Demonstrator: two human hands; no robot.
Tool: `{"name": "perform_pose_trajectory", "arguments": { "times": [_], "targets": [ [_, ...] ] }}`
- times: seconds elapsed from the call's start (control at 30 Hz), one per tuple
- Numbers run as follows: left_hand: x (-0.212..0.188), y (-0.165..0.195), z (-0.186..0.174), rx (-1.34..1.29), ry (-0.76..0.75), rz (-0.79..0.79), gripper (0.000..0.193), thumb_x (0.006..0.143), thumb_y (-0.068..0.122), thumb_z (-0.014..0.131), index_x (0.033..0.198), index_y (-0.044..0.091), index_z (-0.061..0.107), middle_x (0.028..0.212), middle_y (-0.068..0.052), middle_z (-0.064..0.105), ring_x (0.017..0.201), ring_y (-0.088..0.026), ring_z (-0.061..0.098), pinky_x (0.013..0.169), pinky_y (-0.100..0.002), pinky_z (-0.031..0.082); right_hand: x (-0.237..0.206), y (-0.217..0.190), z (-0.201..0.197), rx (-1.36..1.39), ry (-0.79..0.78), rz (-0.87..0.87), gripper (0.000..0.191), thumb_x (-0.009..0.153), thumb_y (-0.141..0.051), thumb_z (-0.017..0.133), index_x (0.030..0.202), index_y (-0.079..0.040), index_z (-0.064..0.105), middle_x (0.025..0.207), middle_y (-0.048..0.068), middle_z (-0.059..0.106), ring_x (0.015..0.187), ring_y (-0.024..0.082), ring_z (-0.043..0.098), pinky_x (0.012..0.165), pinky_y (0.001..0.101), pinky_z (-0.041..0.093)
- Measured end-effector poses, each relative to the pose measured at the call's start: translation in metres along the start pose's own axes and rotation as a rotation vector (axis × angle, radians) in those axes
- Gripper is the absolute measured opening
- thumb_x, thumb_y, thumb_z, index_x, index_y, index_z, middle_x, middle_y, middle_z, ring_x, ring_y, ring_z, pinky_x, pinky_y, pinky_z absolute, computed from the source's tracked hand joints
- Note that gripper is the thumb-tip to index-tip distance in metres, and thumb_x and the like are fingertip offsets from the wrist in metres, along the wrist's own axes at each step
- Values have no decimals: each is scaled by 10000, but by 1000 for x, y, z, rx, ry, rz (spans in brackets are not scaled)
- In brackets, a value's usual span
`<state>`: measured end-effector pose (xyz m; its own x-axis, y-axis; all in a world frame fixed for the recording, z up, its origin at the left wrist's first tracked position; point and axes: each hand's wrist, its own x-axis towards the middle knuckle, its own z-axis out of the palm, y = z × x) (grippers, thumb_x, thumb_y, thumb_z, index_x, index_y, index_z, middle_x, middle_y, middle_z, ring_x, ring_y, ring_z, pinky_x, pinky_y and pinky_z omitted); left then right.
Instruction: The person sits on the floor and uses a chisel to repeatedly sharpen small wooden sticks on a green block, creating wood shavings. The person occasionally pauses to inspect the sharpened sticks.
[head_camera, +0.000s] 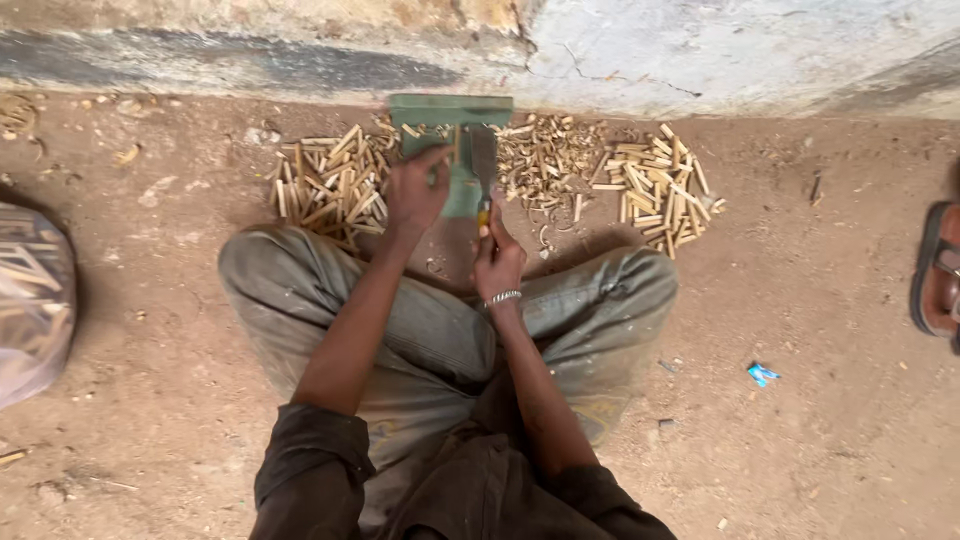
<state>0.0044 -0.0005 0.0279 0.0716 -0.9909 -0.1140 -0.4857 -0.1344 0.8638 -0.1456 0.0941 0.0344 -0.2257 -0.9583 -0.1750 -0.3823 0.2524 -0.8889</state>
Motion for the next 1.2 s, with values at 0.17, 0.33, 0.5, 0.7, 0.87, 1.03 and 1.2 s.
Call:
{"name": "perform_pose_trajectory", "arguments": {
  "times": [0.17,0.33,0.5,0.7,0.87,1.03,1.2],
  "targets": [
    [-48,2,6,130,99,574,358,1015,177,614,1291,-34,704,1369,-238,661,1336,-391,598,1138,-455,482,-29,2,-23,-239,9,-266,480,983,-55,565,1462,-74,566,744,219,664,607,296,695,573,446,545],
    [-67,-13,22,291,-168,525,529,1066,317,509,1402,-83,586,1533,-253,501,1464,-385,437,1204,-493,358,-36,-2,-6,-416,2,-262,336,914,-31,578,1231,-3,685,839,308,670,751,484,667,663,573,519],
    [-47,-31,30,343,-284,439,581,1080,388,439,1464,-41,518,1585,-225,426,1498,-382,374,1239,-479,315,-25,-5,6,-489,-34,-165,212,903,-54,590,1071,6,704,820,318,668,745,503,658,656,600,504],
    [4,-45,48,479,-333,439,592,1131,386,374,1539,-39,434,1626,-243,326,1515,-402,299,1260,-499,221,9,11,32,-472,-13,-94,275,867,-53,600,1111,-14,719,823,323,680,714,486,672,653,571,538],
    [11,-28,37,259,-74,247,363,1014,334,556,1275,145,723,1260,-154,700,1124,-325,687,985,-445,546,17,13,23,-153,57,-152,278,1008,-137,580,1269,-111,670,811,168,696,591,269,645,523,403,532],
    [39,1,33,91,200,87,150,835,247,815,936,138,806,923,-112,786,793,-282,772,738,-426,619,-5,20,-16,355,61,94,463,1064,-226,553,1521,-151,539,692,-1,616,413,45,474,347,252,411],
    [69,3,41,318,90,-306,161,736,291,892,820,170,828,897,-156,764,812,-339,740,783,-438,609,-28,33,-47,319,9,35,473,1060,-217,557,1524,-134,519,748,-6,630,439,52,493,378,252,431]
  ]
}}
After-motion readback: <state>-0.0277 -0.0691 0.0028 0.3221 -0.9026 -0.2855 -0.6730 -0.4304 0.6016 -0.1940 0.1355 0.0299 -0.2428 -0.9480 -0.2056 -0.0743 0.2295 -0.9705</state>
